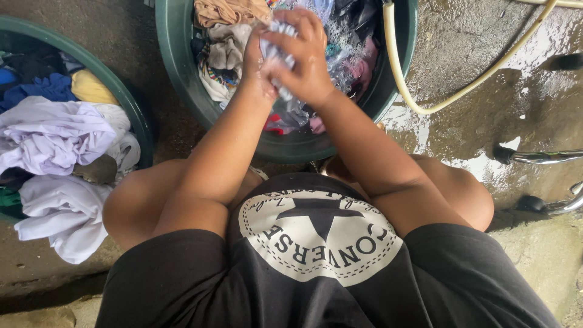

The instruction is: The person washes clothes by hand in a large basin of soapy water, scrubbing individual items against each other and rinsing them under a hose.

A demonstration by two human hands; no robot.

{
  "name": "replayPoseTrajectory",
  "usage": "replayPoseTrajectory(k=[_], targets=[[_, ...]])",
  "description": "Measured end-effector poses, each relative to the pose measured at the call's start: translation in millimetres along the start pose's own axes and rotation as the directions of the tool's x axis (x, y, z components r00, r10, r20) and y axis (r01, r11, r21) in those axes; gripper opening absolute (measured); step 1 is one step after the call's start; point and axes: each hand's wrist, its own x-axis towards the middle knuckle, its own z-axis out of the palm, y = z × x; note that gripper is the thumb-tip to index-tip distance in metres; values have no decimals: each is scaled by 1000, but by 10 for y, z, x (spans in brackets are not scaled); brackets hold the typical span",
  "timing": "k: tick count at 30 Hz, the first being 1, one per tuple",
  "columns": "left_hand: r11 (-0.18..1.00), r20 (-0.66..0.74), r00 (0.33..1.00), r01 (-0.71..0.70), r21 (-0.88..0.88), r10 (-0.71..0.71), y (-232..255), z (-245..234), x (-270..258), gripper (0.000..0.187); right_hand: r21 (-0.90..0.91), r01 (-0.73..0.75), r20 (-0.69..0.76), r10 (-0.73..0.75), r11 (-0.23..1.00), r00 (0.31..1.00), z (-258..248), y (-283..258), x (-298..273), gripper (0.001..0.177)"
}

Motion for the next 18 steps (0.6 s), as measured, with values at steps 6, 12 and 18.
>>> replayPoseTrajectory(k=[6, 12, 18], targets=[[998, 265, 962, -65, 1, 63, -53, -503, 165, 65, -184, 260, 64, -252, 948, 965, 60, -335, -22, 41], [975, -177, 970, 135, -174, -166, -338, -876, 395, 69, -155, -43, -217, 9, 987, 976, 302, 168, -254, 31], [984, -286, 941, -167, 70, 180, -441, -673, 346, 50, 543, -481, -205, 664, 689, 719, 213, 595, -208, 29]])
